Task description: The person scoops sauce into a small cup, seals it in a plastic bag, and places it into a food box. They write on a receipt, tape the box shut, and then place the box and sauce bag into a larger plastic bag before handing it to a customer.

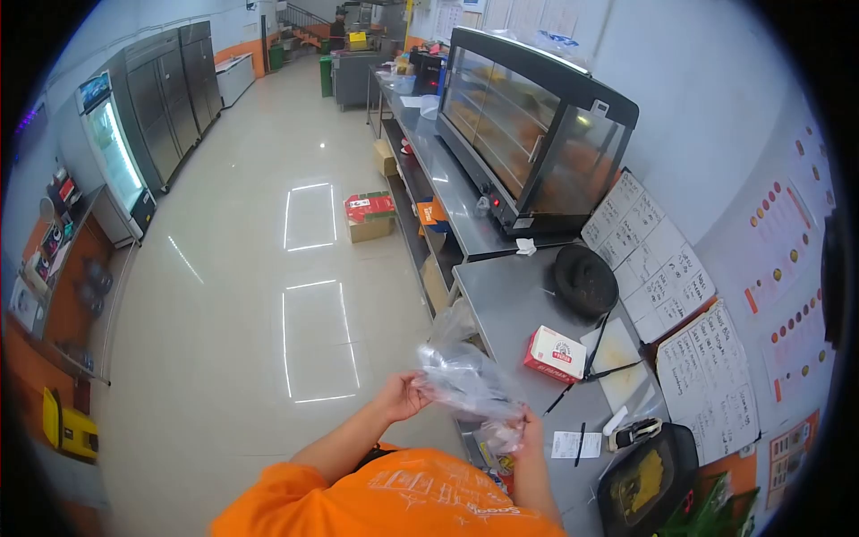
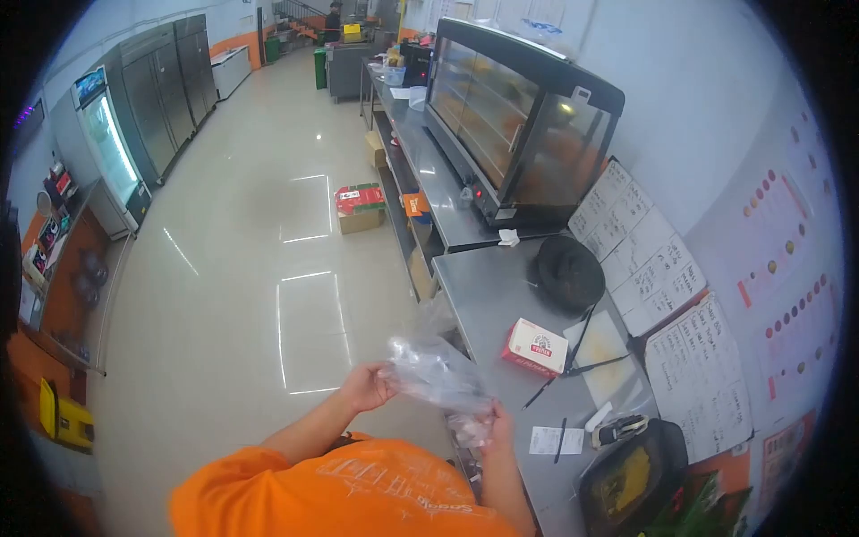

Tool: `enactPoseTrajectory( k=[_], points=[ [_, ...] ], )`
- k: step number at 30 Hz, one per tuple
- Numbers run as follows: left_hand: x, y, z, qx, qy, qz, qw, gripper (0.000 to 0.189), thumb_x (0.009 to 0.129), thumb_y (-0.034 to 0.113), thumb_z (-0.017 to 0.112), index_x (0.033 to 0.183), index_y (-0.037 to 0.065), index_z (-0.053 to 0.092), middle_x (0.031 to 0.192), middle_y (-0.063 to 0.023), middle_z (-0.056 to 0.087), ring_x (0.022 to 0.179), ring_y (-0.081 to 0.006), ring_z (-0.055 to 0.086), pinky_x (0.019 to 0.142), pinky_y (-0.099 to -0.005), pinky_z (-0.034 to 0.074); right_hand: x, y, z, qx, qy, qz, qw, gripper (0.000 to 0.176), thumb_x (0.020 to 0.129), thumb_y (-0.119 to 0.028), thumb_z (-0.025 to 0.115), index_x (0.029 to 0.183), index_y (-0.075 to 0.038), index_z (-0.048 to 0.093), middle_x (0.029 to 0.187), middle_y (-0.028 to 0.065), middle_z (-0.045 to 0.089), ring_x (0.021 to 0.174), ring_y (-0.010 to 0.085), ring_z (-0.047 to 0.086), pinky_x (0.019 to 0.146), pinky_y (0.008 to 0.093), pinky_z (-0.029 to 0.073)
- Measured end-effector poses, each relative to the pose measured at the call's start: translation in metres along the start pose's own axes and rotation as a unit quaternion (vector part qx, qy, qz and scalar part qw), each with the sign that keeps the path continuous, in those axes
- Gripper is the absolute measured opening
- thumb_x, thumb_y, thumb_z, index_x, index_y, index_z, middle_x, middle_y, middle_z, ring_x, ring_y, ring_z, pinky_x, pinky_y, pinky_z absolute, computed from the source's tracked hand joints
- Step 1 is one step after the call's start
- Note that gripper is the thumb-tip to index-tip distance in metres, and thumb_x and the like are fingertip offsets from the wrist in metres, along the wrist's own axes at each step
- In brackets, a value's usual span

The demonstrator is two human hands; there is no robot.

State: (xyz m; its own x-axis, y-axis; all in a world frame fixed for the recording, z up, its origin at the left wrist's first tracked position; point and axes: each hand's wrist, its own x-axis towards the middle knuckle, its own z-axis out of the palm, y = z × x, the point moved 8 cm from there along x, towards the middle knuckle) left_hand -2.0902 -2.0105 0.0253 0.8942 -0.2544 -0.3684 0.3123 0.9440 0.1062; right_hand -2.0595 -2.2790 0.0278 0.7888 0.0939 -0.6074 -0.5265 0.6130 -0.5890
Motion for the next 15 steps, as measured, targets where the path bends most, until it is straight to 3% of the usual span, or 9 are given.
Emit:
enactPoseTrajectory(
  k=[4,6,7,8,9,10,11,12,15],
  points=[
    [-0.021,0.023,0.028,0.095,0.041,0.067,0.992,0.005,0.089,0.013,0.054,0.089,0.009,0.058,0.074,-0.0008,0.054,0.063,-0.0163,0.05,0.063,-0.0295,0.046,-0.029,-0.01,0.027,0.012,-0.002,-0.046,0.999,0.023,0.1,-0.023,0.049,0.102,-0.003,0.06,0.078,0.0067,0.062,0.064,0.0228,0.058,0.061,0.0345,0.049],
    [-0.019,0.038,0.044,-0.047,-0.099,0.117,0.987,0.004,0.086,0.011,0.057,0.09,0.01,0.057,0.072,0.0015,0.051,0.059,-0.0142,0.046,0.056,-0.0261,0.039,0.006,0.009,0.001,-0.058,-0.089,-0.037,0.994,0.033,0.096,-0.021,0.056,0.121,-0.001,0.051,0.112,0.0152,0.062,0.097,0.0317,0.064,0.087,0.0417,0.054],
    [-0.017,0.045,0.045,-0.042,-0.095,0.108,0.989,0.004,0.086,0.011,0.057,0.09,0.01,0.057,0.072,0.0015,0.051,0.059,-0.0142,0.046,0.056,-0.0261,0.039,0.02,0.015,-0.008,-0.049,-0.081,-0.039,0.995,0.033,0.096,-0.021,0.056,0.121,-0.001,0.051,0.112,0.0152,0.062,0.097,0.0317,0.064,0.087,0.0417,0.054],
    [-0.015,0.059,0.048,0.107,-0.081,0.146,0.98,0.01,0.086,0.011,0.059,0.095,0.008,0.059,0.077,0.0011,0.055,0.062,-0.0127,0.049,0.057,-0.0256,0.041,0.031,0.012,-0.018,-0.22,-0.047,-0.124,0.967,0.041,0.093,-0.021,0.059,0.127,-0.002,0.048,0.116,0.0159,0.061,0.101,0.0329,0.063,0.089,0.0411,0.053],
    [-0.014,0.069,0.054,0.258,-0.071,0.178,0.947,0.015,0.085,0.01,0.061,0.1,0.006,0.061,0.081,0.0007,0.058,0.065,-0.0112,0.052,0.059,-0.025,0.043,0.033,0.01,-0.02,-0.379,-0.007,-0.2,0.904,0.051,0.09,-0.021,0.063,0.133,-0.003,0.044,0.119,0.0165,0.059,0.104,0.0342,0.062,0.091,0.0405,0.052],
    [-0.013,0.059,0.063,0.276,-0.075,0.155,0.946,0.015,0.085,0.01,0.061,0.1,0.006,0.061,0.081,0.0007,0.058,0.065,-0.0112,0.052,0.059,-0.025,0.043,-0.024,-0.021,0.028,-0.514,0.016,-0.389,0.765,0.055,0.087,-0.019,0.065,0.135,-0.005,0.042,0.116,0.017,0.059,0.102,0.0344,0.062,0.089,0.0406,0.052],
    [-0.018,0.042,0.083,0.502,-0.058,0.163,0.847,0.025,0.085,0.009,0.064,0.109,0.004,0.061,0.089,-0.0007,0.061,0.071,-0.0099,0.055,0.063,-0.0248,0.045,-0.094,-0.048,0.095,-0.621,0.045,-0.538,0.569,0.06,0.084,-0.018,0.068,0.137,-0.006,0.041,0.113,0.0176,0.058,0.1,0.0346,0.062,0.087,0.0407,0.052],
    [-0.024,0.023,0.099,0.697,-0.049,0.164,0.697,0.035,0.084,0.008,0.068,0.118,0.003,0.061,0.097,-0.0022,0.064,0.077,-0.0085,0.058,0.066,-0.0245,0.047,-0.111,-0.047,0.126,-0.613,-0.028,-0.548,0.568,0.058,0.08,-0.014,0.07,0.132,-0.005,0.046,0.117,0.0179,0.057,0.107,0.0345,0.059,0.088,0.0416,0.051],
    [-0.043,-0.042,0.127,0.705,-0.217,0.001,0.675,0.047,0.083,0.006,0.07,0.129,0.005,0.058,0.111,-0.0039,0.064,0.087,-0.009,0.06,0.073,-0.0268,0.05,-0.092,-0.021,0.136,-0.645,-0.111,-0.493,0.574,0.052,0.074,-0.008,0.07,0.124,-0.007,0.055,0.117,0.0156,0.059,0.11,0.0348,0.058,0.085,0.0434,0.051]
  ],
)
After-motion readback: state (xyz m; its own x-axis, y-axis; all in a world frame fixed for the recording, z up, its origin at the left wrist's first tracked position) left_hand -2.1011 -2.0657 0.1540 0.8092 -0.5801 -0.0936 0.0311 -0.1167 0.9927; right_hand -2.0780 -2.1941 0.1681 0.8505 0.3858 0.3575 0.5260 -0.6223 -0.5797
